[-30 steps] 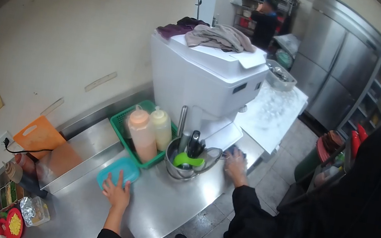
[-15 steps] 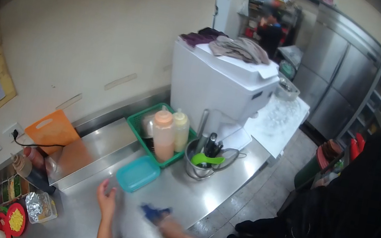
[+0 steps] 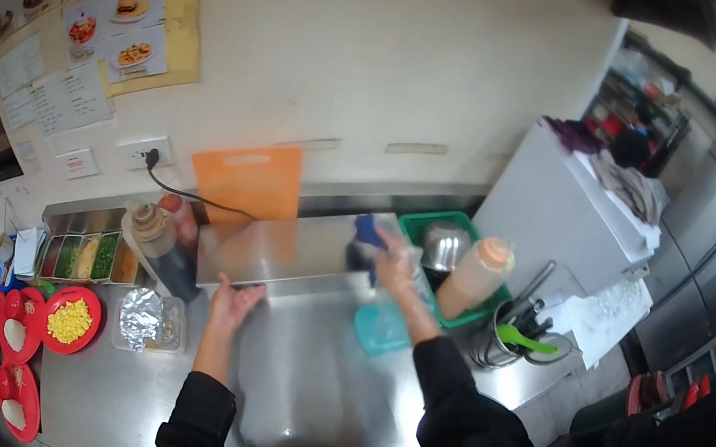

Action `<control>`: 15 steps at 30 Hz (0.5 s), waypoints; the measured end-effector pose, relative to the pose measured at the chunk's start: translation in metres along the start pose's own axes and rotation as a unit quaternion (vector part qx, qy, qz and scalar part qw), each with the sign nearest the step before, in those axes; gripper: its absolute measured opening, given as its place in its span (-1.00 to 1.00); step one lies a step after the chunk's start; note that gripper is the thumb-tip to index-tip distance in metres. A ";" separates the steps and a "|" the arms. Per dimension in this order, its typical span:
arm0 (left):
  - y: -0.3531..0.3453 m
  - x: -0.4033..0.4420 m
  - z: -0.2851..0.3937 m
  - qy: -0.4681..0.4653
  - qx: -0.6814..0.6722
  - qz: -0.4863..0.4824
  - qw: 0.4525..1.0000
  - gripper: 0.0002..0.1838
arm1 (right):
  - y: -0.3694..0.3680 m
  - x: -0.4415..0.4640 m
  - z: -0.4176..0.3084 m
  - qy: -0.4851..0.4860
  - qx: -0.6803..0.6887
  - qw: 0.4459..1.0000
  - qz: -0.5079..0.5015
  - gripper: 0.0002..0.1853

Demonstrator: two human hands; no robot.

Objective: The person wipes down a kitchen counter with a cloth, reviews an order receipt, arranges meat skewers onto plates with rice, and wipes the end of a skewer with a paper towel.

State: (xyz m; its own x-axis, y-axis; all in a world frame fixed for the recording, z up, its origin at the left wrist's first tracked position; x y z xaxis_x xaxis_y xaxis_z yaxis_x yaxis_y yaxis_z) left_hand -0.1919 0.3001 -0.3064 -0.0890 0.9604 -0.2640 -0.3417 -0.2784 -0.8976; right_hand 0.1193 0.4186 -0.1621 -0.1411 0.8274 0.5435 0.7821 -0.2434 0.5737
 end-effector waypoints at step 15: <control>-0.015 -0.017 0.000 -0.052 -0.030 -0.006 0.998 -0.09 | -0.133 -0.024 -0.073 0.295 -0.123 0.927 -0.194 -0.52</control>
State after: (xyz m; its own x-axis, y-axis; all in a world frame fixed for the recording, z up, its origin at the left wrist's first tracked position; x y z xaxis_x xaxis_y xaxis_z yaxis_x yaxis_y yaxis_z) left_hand -0.1849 0.2885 -0.2884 -0.1830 0.9589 -0.2170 -0.2879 -0.2633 -0.9207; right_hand -0.0257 0.3937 -0.2063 -0.7479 0.4734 0.4654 0.4501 -0.1537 0.8796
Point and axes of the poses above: each hand's wrist, its own x-axis towards the middle knuckle, its own y-axis out of the back of the hand, z = x × y, the point moved 4 cm from there along x, towards the middle knuckle, and after that the axes turned 2 degrees about z, right-handed, at the moved point
